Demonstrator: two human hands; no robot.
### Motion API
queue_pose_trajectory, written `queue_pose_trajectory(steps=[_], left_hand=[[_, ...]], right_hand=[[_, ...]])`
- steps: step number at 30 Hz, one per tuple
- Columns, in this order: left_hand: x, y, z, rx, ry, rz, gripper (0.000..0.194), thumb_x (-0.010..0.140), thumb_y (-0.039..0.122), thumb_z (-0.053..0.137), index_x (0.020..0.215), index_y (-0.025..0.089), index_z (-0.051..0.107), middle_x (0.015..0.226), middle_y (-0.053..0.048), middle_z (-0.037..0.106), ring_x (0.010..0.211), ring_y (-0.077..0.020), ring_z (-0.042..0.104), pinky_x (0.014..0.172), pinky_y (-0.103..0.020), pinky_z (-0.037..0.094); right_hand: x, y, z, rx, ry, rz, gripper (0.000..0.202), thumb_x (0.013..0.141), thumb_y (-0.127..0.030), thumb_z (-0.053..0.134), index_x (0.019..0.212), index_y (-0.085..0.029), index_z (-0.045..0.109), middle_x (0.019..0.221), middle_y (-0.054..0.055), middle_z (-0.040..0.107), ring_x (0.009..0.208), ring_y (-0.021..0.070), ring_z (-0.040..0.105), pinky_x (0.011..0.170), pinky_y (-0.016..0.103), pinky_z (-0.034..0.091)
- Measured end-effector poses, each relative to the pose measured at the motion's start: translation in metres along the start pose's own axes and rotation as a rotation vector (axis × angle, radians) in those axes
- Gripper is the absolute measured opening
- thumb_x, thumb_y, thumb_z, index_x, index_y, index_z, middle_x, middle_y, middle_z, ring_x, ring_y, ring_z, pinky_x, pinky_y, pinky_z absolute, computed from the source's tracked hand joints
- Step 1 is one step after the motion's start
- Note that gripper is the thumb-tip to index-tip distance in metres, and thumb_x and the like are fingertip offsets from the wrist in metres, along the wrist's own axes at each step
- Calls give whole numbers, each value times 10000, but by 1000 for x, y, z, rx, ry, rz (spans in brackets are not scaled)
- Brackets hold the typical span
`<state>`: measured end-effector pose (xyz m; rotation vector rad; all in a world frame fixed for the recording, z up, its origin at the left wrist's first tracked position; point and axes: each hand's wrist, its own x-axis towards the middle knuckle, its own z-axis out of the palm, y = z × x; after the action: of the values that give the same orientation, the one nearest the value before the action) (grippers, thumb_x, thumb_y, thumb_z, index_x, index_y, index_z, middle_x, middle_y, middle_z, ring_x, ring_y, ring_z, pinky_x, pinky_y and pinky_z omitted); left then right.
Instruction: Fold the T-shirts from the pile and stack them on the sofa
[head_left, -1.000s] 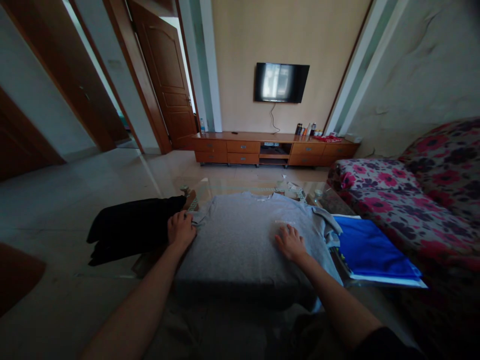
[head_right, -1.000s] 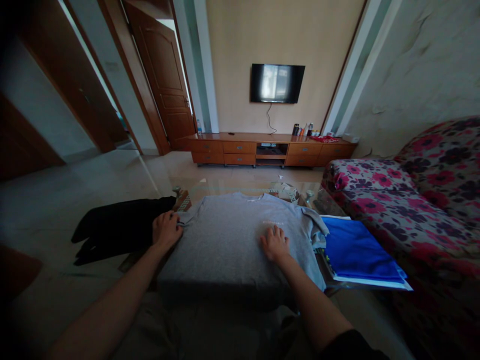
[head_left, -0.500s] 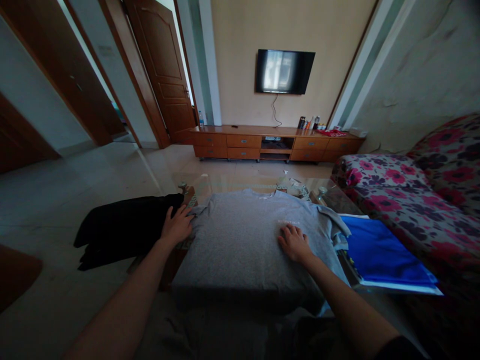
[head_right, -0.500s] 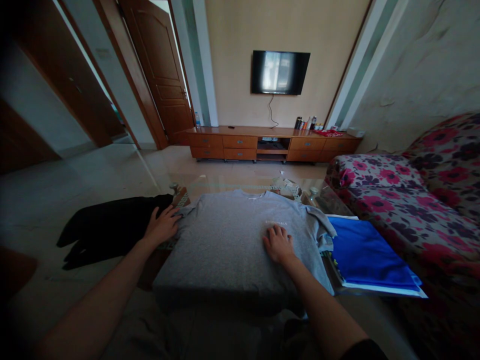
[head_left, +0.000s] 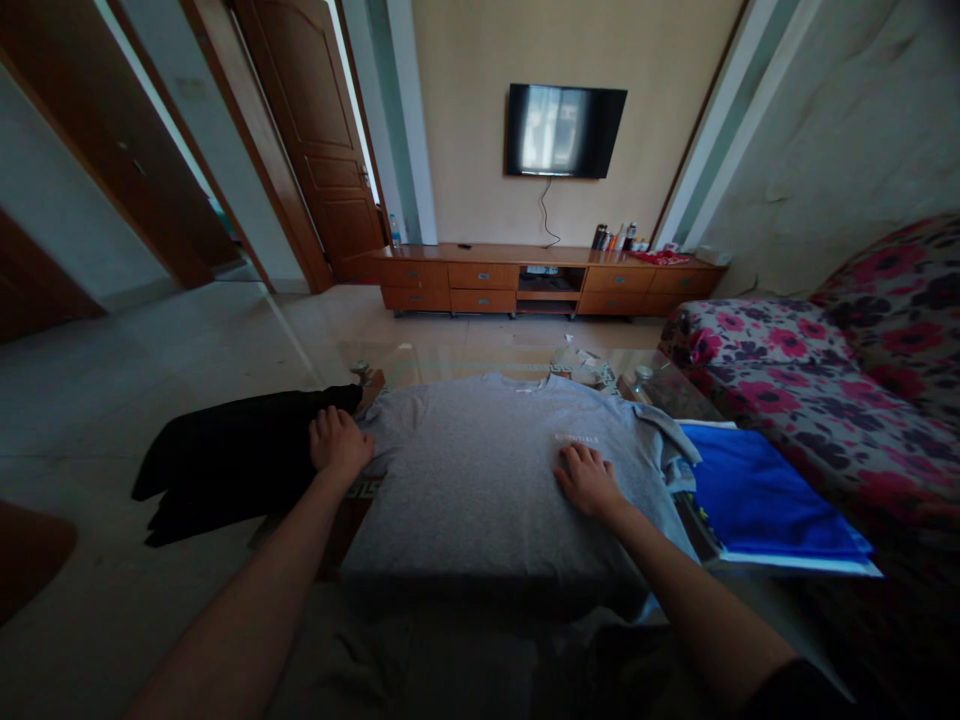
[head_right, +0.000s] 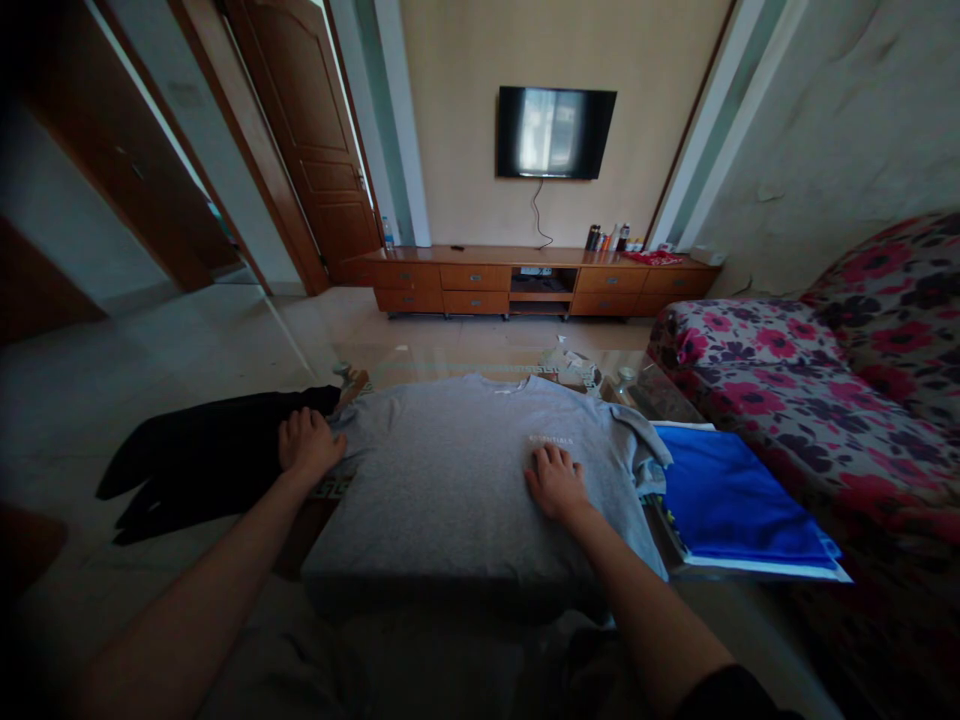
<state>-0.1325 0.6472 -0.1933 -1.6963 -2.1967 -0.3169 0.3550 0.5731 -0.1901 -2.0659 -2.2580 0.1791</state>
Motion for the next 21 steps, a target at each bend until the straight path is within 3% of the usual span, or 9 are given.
queue_pose_trajectory(steps=[6,12,14,18,21], left_hand=[[-5,1,-5,65,-28,67,386,900,327,480,1168,157,702,1525,-196,467,1416,-365,367,1201,-558,153],[-5,11,-16,13,-14,42,447,863,219,494,1278,160,649,1521,-183,480,1384,-362,375,1160,-587,216],[-3,15,-17,25,-17,36,408,889,207,460,1229,183,684,1501,-164,504,1359,-357,396,1142,-593,234],[5,20,-18,-1,8,-5,403,963,227,364,1114,168,732,1334,-191,607,1269,-354,473,1092,-574,303],[15,27,-28,-73,20,-43,458,1012,288,296,1227,131,668,1167,-208,667,1149,-348,566,1002,-526,407]], right_hand=[[-2,-2,-3,12,-12,15,509,1028,-503,401,1445,-227,492,1569,148,392,1387,349,360,1065,523,347],[-3,-3,-4,14,-12,17,513,1022,-491,414,1450,-218,491,1566,147,400,1390,349,356,1069,527,347],[-3,-4,-5,12,-21,21,510,1025,-488,408,1450,-217,489,1573,149,390,1396,349,349,1069,528,345],[-3,-4,-5,7,-35,20,508,1026,-479,413,1458,-219,474,1583,149,375,1412,345,331,1077,532,332],[-2,-4,-4,5,-41,20,503,1020,-473,432,1452,-218,474,1582,151,374,1416,348,326,1075,530,333]])
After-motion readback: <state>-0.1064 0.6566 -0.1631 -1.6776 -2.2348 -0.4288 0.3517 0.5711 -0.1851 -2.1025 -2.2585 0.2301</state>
